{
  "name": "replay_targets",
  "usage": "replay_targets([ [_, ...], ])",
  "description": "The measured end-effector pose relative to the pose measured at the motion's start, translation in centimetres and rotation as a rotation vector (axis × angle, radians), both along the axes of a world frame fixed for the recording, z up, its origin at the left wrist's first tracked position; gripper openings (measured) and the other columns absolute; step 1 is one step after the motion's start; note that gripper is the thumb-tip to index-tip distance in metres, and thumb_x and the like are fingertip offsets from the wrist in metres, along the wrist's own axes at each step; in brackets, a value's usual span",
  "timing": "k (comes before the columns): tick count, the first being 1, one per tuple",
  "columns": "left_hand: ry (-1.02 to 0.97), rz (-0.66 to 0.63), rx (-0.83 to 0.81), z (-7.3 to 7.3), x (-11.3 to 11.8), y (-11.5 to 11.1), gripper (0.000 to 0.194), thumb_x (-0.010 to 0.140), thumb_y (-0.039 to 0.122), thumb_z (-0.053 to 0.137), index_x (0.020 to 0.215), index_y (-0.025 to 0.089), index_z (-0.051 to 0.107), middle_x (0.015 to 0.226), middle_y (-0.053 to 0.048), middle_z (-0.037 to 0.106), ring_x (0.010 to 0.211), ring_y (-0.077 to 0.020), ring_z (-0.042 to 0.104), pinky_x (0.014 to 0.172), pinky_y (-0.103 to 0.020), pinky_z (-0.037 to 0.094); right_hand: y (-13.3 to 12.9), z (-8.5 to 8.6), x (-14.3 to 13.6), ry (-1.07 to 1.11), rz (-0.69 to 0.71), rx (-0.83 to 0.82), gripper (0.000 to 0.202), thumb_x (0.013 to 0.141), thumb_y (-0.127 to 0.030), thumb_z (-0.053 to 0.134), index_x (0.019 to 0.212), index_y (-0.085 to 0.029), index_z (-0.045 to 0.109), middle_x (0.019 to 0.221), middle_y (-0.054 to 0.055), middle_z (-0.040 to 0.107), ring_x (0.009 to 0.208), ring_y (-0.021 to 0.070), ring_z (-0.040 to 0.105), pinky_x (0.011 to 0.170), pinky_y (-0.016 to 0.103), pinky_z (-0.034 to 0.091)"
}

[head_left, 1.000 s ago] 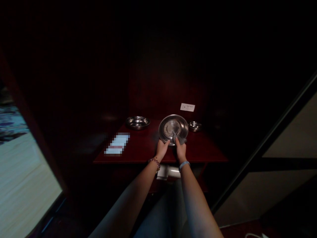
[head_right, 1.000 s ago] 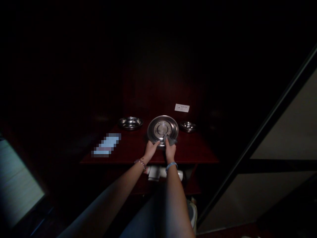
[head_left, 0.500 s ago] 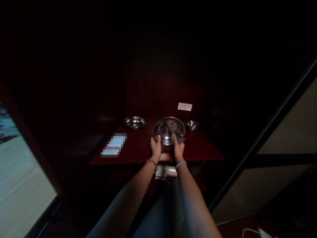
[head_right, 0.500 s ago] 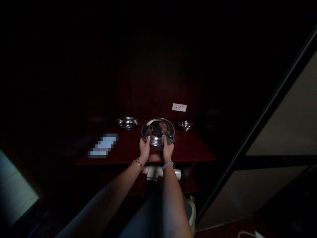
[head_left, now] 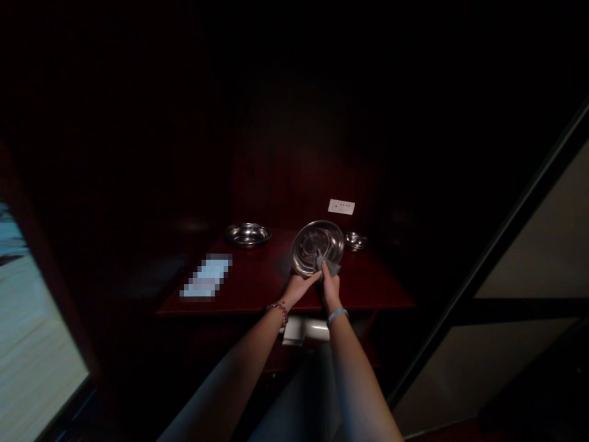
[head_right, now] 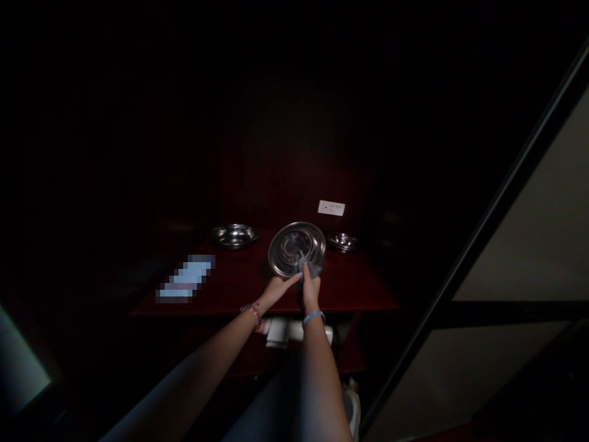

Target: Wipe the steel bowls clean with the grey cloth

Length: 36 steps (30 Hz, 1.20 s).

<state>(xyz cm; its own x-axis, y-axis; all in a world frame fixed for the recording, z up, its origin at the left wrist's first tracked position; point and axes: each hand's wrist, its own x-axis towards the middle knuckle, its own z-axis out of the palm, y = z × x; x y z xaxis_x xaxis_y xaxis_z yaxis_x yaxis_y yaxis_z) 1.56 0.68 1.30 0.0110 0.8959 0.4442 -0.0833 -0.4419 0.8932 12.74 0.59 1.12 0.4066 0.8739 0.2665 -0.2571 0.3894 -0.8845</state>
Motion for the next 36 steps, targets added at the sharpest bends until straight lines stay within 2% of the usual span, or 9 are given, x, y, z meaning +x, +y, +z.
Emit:
replay_targets([
  [5,0.062,0.132,-0.1,-0.2,0.0,0.0,0.031,0.067,0.036,0.081,0.094,0.022,0.075,0.109,-0.012,0.075,0.119,-0.031,0.062,0.107,-0.041,0.042,0.2,-0.2,0.0,0.003,-0.015,-0.014,0.054,0.073,-0.049,0.073,0.11,-0.01,0.073,0.112,0.012,0.074,0.104,0.0247,0.069,0.092,0.035,0.053],
  [11,-0.192,0.098,-0.066,0.3,0.5,1.1,0.032,0.075,0.033,0.07,0.101,0.014,0.071,0.112,-0.015,0.073,0.112,-0.0254,0.066,0.105,-0.042,0.045,0.3,-0.1,-0.4,0.054,-0.042,0.018,0.058,0.071,-0.05,0.074,0.112,-0.008,0.072,0.115,0.013,0.073,0.103,0.0249,0.069,0.093,0.035,0.053],
  [14,-0.297,0.149,-0.075,0.6,0.0,0.9,0.035,0.077,0.039,0.068,0.098,0.012,0.069,0.104,-0.013,0.074,0.105,-0.0253,0.068,0.098,-0.04,0.049,0.4,-0.1,-0.5,0.029,-0.065,0.047,0.061,0.071,-0.051,0.074,0.114,-0.007,0.071,0.117,0.013,0.072,0.106,0.0253,0.068,0.096,0.036,0.051],
  [20,-0.326,0.296,-0.104,0.9,-0.7,0.1,0.042,0.086,0.052,0.056,0.093,0.012,0.067,0.096,-0.011,0.073,0.093,-0.0225,0.068,0.087,-0.033,0.053,0.2,0.0,-0.5,-0.018,-0.098,0.064,0.06,0.074,-0.051,0.071,0.112,-0.006,0.071,0.117,0.015,0.072,0.107,0.026,0.067,0.097,0.037,0.05],
  [24,-0.288,0.219,-0.071,1.5,-0.4,-0.3,0.048,0.09,0.055,0.05,0.104,0.012,0.067,0.104,-0.013,0.073,0.101,-0.0245,0.067,0.09,-0.034,0.052,0.1,0.2,-0.5,0.021,-0.15,0.061,0.061,0.077,-0.052,0.069,0.117,-0.006,0.069,0.12,0.015,0.071,0.109,0.0256,0.067,0.096,0.035,0.05],
  [27,-0.208,0.155,-0.017,1.5,0.0,-0.5,0.043,0.086,0.05,0.06,0.11,0.015,0.068,0.113,-0.013,0.071,0.11,-0.0256,0.064,0.1,-0.037,0.048,0.2,0.1,-0.2,0.065,-0.194,0.042,0.063,0.079,-0.053,0.066,0.121,-0.007,0.067,0.121,0.014,0.07,0.109,0.0252,0.067,0.095,0.034,0.051],
  [30,0.028,0.195,0.013,1.0,0.1,-0.6,0.043,0.064,0.042,0.083,0.1,0.019,0.073,0.11,-0.012,0.073,0.119,-0.0302,0.058,0.108,-0.043,0.04,0.2,-0.2,0.1,0.025,-0.222,0.006,0.061,0.08,-0.053,0.065,0.119,-0.006,0.069,0.116,0.015,0.072,0.107,0.0258,0.068,0.093,0.035,0.052],
  [32,0.164,0.219,-0.006,0.6,0.1,-0.5,0.042,0.054,0.039,0.089,0.09,0.022,0.075,0.103,-0.011,0.074,0.123,-0.0334,0.055,0.109,-0.047,0.037,0.2,-0.3,0.2,-0.025,-0.221,-0.006,0.058,0.08,-0.053,0.065,0.115,-0.006,0.071,0.113,0.015,0.073,0.106,0.0259,0.068,0.092,0.034,0.052],
  [36,0.182,0.225,-0.062,0.1,0.0,-0.1,0.036,0.054,0.041,0.088,0.083,0.023,0.076,0.097,-0.011,0.076,0.123,-0.0336,0.055,0.109,-0.048,0.034,0.3,-0.4,0.3,-0.071,-0.173,-0.016,0.058,0.077,-0.054,0.068,0.111,-0.007,0.072,0.112,0.015,0.074,0.107,0.0255,0.068,0.092,0.033,0.052],
])
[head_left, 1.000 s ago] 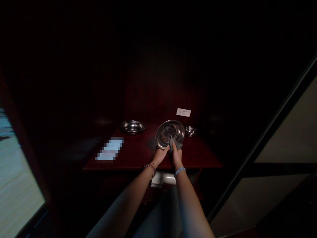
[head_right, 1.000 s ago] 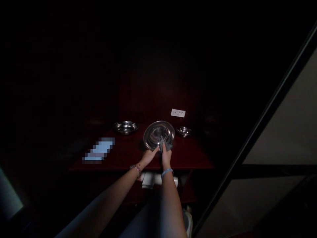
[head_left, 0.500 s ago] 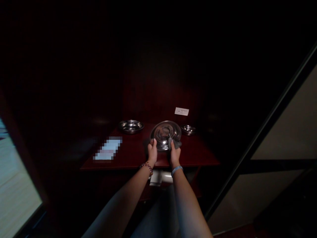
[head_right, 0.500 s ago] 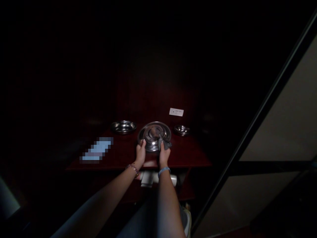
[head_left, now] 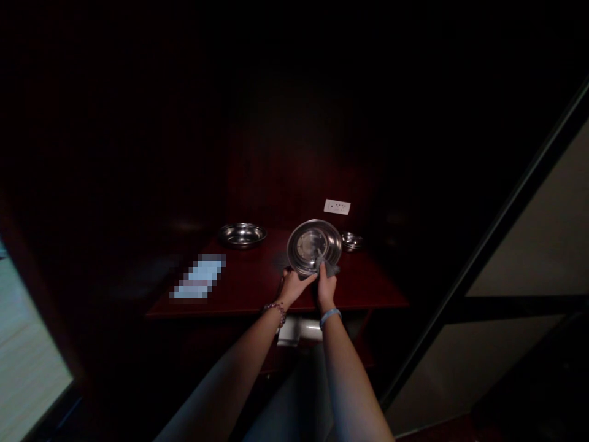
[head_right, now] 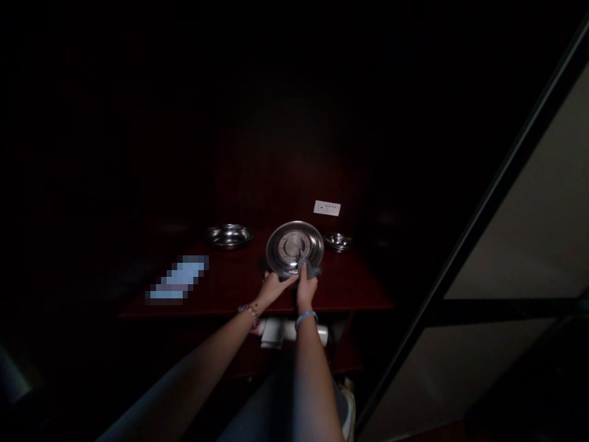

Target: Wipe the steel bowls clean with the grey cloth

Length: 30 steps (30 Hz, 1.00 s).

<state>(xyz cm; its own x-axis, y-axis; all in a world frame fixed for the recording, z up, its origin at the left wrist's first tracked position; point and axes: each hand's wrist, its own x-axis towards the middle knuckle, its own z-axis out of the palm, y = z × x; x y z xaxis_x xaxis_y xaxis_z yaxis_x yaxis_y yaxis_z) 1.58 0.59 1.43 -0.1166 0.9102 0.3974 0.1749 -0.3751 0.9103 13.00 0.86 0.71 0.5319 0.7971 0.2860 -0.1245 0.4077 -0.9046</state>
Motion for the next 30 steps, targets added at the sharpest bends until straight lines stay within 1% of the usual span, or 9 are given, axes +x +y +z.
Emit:
replay_targets([
  [3,-0.017,-0.047,0.015,-0.1,0.1,0.4,0.034,0.06,0.038,0.084,0.089,0.021,0.076,0.101,-0.013,0.076,0.118,-0.0308,0.06,0.108,-0.045,0.037,0.1,0.0,0.0,0.011,0.054,0.013,0.059,0.075,-0.054,0.07,0.112,-0.008,0.072,0.114,0.014,0.073,0.107,0.0249,0.068,0.093,0.033,0.051],
  [6,-0.106,-0.12,0.089,0.0,0.2,0.6,0.034,0.072,0.036,0.076,0.102,0.019,0.073,0.11,-0.013,0.074,0.115,-0.0267,0.064,0.107,-0.041,0.04,0.1,0.0,0.0,0.006,0.12,0.048,0.058,0.075,-0.052,0.071,0.113,-0.009,0.072,0.116,0.014,0.072,0.107,0.0242,0.068,0.095,0.034,0.051],
  [8,-0.201,-0.103,0.122,0.3,0.3,0.6,0.032,0.082,0.038,0.067,0.106,0.018,0.071,0.113,-0.013,0.073,0.116,-0.0248,0.063,0.108,-0.039,0.041,0.2,0.0,-0.1,-0.003,0.14,0.053,0.057,0.074,-0.052,0.072,0.112,-0.009,0.072,0.115,0.013,0.073,0.106,0.0239,0.068,0.095,0.033,0.051],
  [11,-0.302,-0.014,0.112,0.7,0.1,0.4,0.035,0.092,0.043,0.053,0.106,0.015,0.069,0.112,-0.015,0.072,0.113,-0.0241,0.064,0.105,-0.037,0.044,0.3,-0.1,-0.3,-0.008,0.143,0.046,0.057,0.073,-0.051,0.073,0.111,-0.008,0.072,0.112,0.013,0.074,0.103,0.0234,0.069,0.094,0.033,0.051],
  [18,-0.406,0.146,0.095,1.0,-0.8,0.3,0.047,0.095,0.051,0.043,0.108,0.012,0.066,0.111,-0.015,0.071,0.105,-0.0235,0.066,0.097,-0.036,0.05,-0.1,0.4,-0.7,0.003,0.1,0.045,0.055,0.072,-0.047,0.074,0.11,-0.008,0.073,0.109,0.014,0.075,0.1,0.0238,0.07,0.095,0.035,0.051],
  [23,-0.489,0.058,0.052,0.9,-0.6,0.3,0.046,0.091,0.05,0.054,0.114,0.013,0.066,0.118,-0.014,0.07,0.109,-0.0243,0.066,0.098,-0.036,0.05,-0.3,0.5,-0.5,-0.003,0.088,0.007,0.057,0.074,-0.049,0.072,0.111,-0.007,0.072,0.112,0.014,0.074,0.104,0.0254,0.069,0.095,0.035,0.051],
  [26,-0.36,-0.018,0.071,0.8,-0.2,0.1,0.046,0.083,0.041,0.068,0.12,0.014,0.064,0.123,-0.014,0.069,0.112,-0.0233,0.066,0.102,-0.037,0.048,-0.2,0.3,-0.3,0.036,0.084,0.001,0.059,0.073,-0.05,0.073,0.112,-0.007,0.072,0.113,0.013,0.074,0.105,0.0257,0.069,0.094,0.035,0.052],
  [28,-0.137,-0.031,0.024,0.7,-0.1,-0.1,0.047,0.079,0.041,0.073,0.116,0.014,0.067,0.119,-0.016,0.071,0.112,-0.0254,0.066,0.1,-0.037,0.048,-0.2,0.3,-0.3,0.072,0.089,0.008,0.059,0.072,-0.051,0.073,0.112,-0.007,0.072,0.112,0.013,0.074,0.103,0.0255,0.069,0.091,0.034,0.053],
  [30,0.124,-0.015,-0.045,0.6,-0.2,-0.3,0.044,0.078,0.047,0.071,0.107,0.015,0.072,0.115,-0.018,0.073,0.115,-0.0287,0.065,0.1,-0.038,0.047,-0.1,0.4,-0.3,0.103,0.09,0.012,0.059,0.072,-0.051,0.073,0.111,-0.006,0.072,0.112,0.013,0.074,0.102,0.0252,0.07,0.089,0.033,0.053],
])
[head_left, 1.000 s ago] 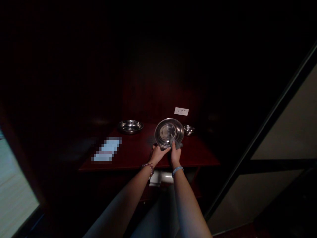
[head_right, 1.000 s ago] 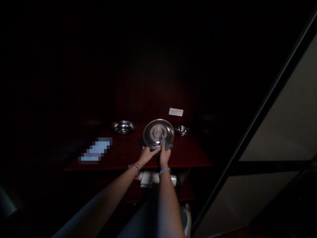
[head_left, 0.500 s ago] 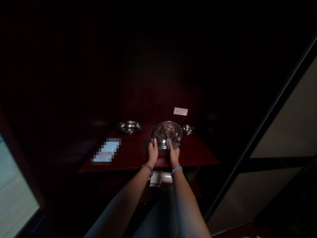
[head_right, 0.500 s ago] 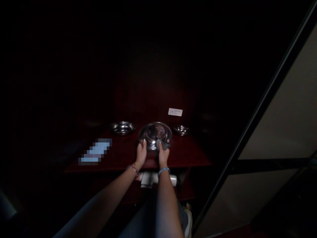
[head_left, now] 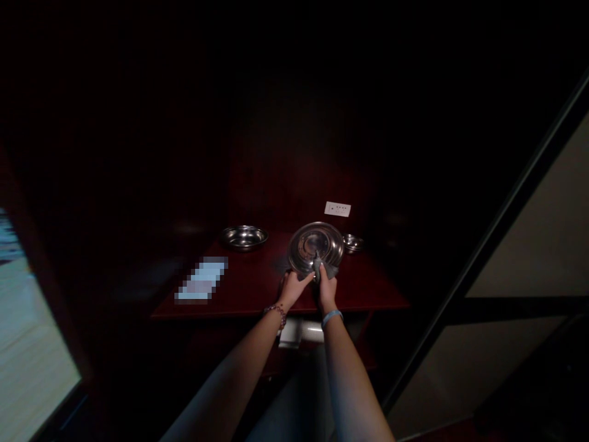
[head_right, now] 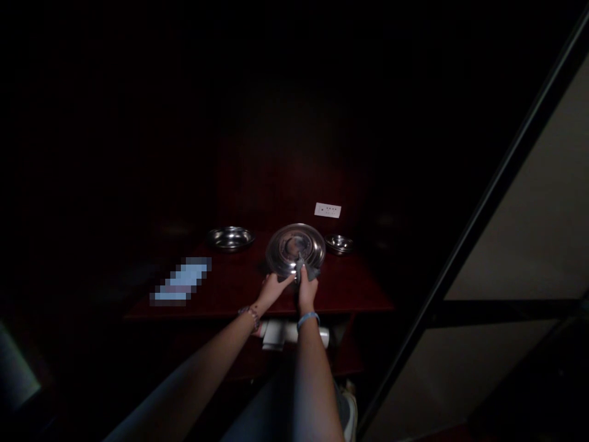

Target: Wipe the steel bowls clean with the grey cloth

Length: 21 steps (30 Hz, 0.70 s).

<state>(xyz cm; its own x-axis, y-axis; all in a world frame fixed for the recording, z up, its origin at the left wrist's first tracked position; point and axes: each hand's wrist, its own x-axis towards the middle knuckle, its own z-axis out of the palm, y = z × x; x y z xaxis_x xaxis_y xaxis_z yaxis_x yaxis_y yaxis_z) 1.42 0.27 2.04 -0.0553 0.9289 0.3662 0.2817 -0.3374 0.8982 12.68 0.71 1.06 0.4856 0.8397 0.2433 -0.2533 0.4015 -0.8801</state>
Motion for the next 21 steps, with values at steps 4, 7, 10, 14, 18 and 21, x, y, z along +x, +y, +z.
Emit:
replay_targets([
  [4,0.226,0.023,-0.034,-0.24,-0.2,-0.19,0.041,0.084,0.052,0.062,0.107,0.021,0.075,0.119,-0.014,0.072,0.124,-0.0284,0.06,0.102,-0.034,0.043,0.21,-0.14,0.03,0.012,0.035,-0.002,0.058,0.071,-0.049,0.075,0.11,-0.007,0.072,0.111,0.013,0.074,0.101,0.0247,0.07,0.089,0.032,0.053],
  [7,0.168,0.049,-0.022,-0.4,-0.05,-0.01,0.037,0.083,0.049,0.064,0.109,0.024,0.074,0.12,-0.012,0.072,0.123,-0.0281,0.06,0.1,-0.032,0.044,0.49,-0.43,0.09,0.002,0.054,0.0,0.055,0.071,-0.047,0.075,0.109,-0.008,0.073,0.109,0.012,0.075,0.1,0.0246,0.07,0.089,0.033,0.054],
  [10,-0.025,0.035,0.023,-0.35,0.14,0.33,0.035,0.086,0.047,0.061,0.1,0.018,0.075,0.105,-0.012,0.076,0.111,-0.0277,0.066,0.093,-0.032,0.048,0.64,-0.6,0.07,0.004,0.04,0.006,0.054,0.072,-0.047,0.074,0.11,-0.008,0.073,0.108,0.012,0.075,0.101,0.0245,0.07,0.089,0.033,0.054],
  [14,-0.336,0.136,0.09,-0.01,-0.13,0.65,0.048,0.093,0.051,0.045,0.086,0.011,0.071,0.078,-0.011,0.073,0.081,-0.0235,0.07,0.076,-0.031,0.053,0.5,-0.36,-0.22,-0.01,0.003,0.048,0.054,0.073,-0.046,0.075,0.111,-0.008,0.072,0.112,0.014,0.074,0.103,0.024,0.069,0.093,0.035,0.052],
  [18,-0.566,0.299,0.148,0.32,-0.52,0.59,0.05,0.091,0.053,0.049,0.097,0.008,0.069,0.095,-0.014,0.073,0.091,-0.0237,0.068,0.084,-0.034,0.053,0.24,0.0,-0.39,-0.038,-0.016,0.07,0.054,0.072,-0.046,0.076,0.11,-0.007,0.072,0.112,0.015,0.073,0.104,0.0246,0.069,0.096,0.035,0.051],
  [21,-0.595,0.179,0.124,0.44,-0.43,0.32,0.05,0.088,0.054,0.053,0.106,0.01,0.069,0.107,-0.015,0.073,0.1,-0.0245,0.068,0.092,-0.036,0.053,0.26,-0.1,-0.16,-0.038,-0.055,0.054,0.055,0.074,-0.048,0.073,0.111,-0.007,0.072,0.115,0.015,0.073,0.105,0.0252,0.068,0.096,0.036,0.05],
])
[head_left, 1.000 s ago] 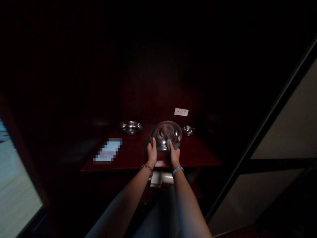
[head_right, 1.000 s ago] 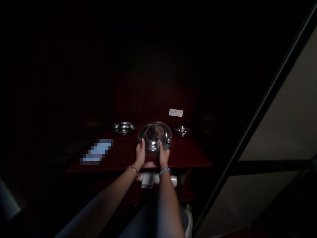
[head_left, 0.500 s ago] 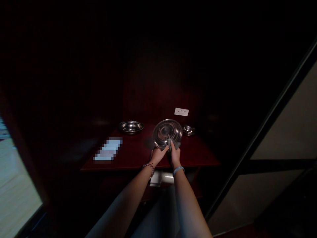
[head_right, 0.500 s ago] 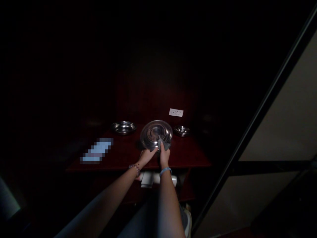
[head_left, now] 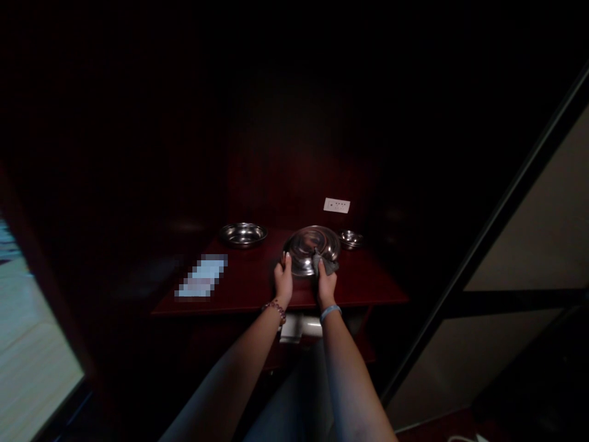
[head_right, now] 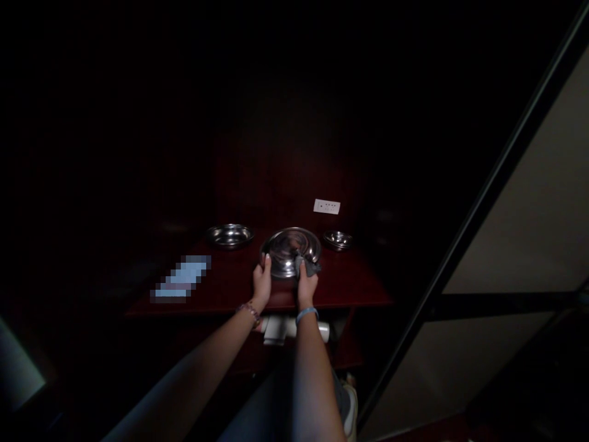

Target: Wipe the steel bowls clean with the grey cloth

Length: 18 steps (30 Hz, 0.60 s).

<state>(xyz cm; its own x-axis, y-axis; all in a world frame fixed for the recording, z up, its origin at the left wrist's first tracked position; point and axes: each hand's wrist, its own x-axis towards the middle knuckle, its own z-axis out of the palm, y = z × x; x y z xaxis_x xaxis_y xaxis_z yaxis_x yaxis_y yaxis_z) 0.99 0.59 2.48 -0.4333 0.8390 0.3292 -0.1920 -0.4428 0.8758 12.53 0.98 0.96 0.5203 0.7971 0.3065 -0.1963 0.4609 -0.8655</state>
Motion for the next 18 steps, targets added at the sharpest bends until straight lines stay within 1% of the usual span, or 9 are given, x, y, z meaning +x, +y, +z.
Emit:
replay_targets([
  [2,0.081,-0.156,0.027,-0.03,0.18,-0.24,0.048,0.086,0.052,0.058,0.109,0.012,0.069,0.113,-0.014,0.072,0.105,-0.0239,0.068,0.095,-0.036,0.052,0.15,-0.25,0.21,0.008,-0.011,-0.019,0.056,0.075,-0.049,0.072,0.112,-0.007,0.071,0.115,0.015,0.073,0.105,0.0255,0.068,0.095,0.036,0.051],
  [4,0.276,-0.271,0.022,-0.15,0.35,-0.48,0.047,0.081,0.051,0.066,0.11,0.014,0.07,0.115,-0.014,0.073,0.109,-0.0245,0.067,0.099,-0.037,0.05,0.36,-0.54,0.38,0.029,-0.004,-0.034,0.057,0.076,-0.049,0.071,0.113,-0.007,0.071,0.115,0.015,0.073,0.105,0.0255,0.068,0.094,0.035,0.051],
  [5,0.404,-0.292,-0.005,-0.23,0.41,-0.58,0.047,0.078,0.051,0.069,0.108,0.015,0.071,0.115,-0.014,0.073,0.111,-0.0259,0.066,0.1,-0.037,0.049,0.46,-0.67,0.45,0.043,0.004,-0.037,0.057,0.076,-0.049,0.071,0.114,-0.007,0.071,0.114,0.014,0.073,0.105,0.0253,0.069,0.093,0.035,0.052],
  [7,0.66,-0.279,-0.073,-0.36,0.46,-0.74,0.047,0.075,0.054,0.071,0.105,0.017,0.074,0.115,-0.015,0.073,0.116,-0.0295,0.064,0.103,-0.038,0.045,0.61,-0.86,0.56,0.066,0.025,-0.037,0.056,0.076,-0.049,0.07,0.114,-0.007,0.071,0.114,0.014,0.073,0.105,0.0248,0.068,0.093,0.035,0.052],
  [9,0.821,-0.243,-0.12,-0.43,0.42,-0.82,0.048,0.078,0.057,0.067,0.107,0.019,0.075,0.118,-0.016,0.072,0.122,-0.0316,0.061,0.105,-0.038,0.043,0.69,-0.94,0.65,0.068,0.052,-0.039,0.055,0.075,-0.049,0.071,0.112,-0.008,0.071,0.113,0.013,0.074,0.106,0.0245,0.068,0.094,0.034,0.052],
  [10,0.852,-0.231,-0.13,-0.44,0.37,-0.84,0.05,0.08,0.058,0.064,0.111,0.019,0.073,0.122,-0.016,0.07,0.125,-0.0317,0.059,0.106,-0.038,0.042,0.7,-0.96,0.67,0.064,0.065,-0.039,0.054,0.075,-0.049,0.072,0.111,-0.008,0.072,0.113,0.012,0.074,0.106,0.0244,0.068,0.094,0.034,0.052],
  [12,0.843,-0.224,-0.128,-0.48,0.28,-0.83,0.054,0.084,0.059,0.058,0.12,0.021,0.07,0.129,-0.014,0.066,0.131,-0.03,0.054,0.108,-0.037,0.039,0.7,-0.95,0.66,0.059,0.087,-0.037,0.054,0.074,-0.048,0.073,0.11,-0.009,0.072,0.113,0.012,0.074,0.105,0.0241,0.068,0.094,0.034,0.052],
  [15,0.757,-0.218,-0.098,-0.59,0.35,-0.71,0.055,0.088,0.059,0.052,0.125,0.021,0.066,0.134,-0.011,0.064,0.136,-0.0265,0.049,0.113,-0.035,0.035,0.66,-0.91,0.58,0.074,0.124,-0.022,0.054,0.073,-0.048,0.074,0.112,-0.01,0.072,0.113,0.012,0.074,0.103,0.0234,0.069,0.093,0.034,0.053],
  [18,0.635,-0.198,-0.054,-0.7,0.74,-0.4,0.051,0.091,0.052,0.05,0.125,0.017,0.065,0.134,-0.012,0.064,0.134,-0.0239,0.051,0.112,-0.033,0.036,0.62,-0.85,0.49,0.086,0.143,-0.014,0.054,0.072,-0.047,0.075,0.113,-0.011,0.071,0.112,0.011,0.074,0.101,0.023,0.07,0.091,0.034,0.054],
])
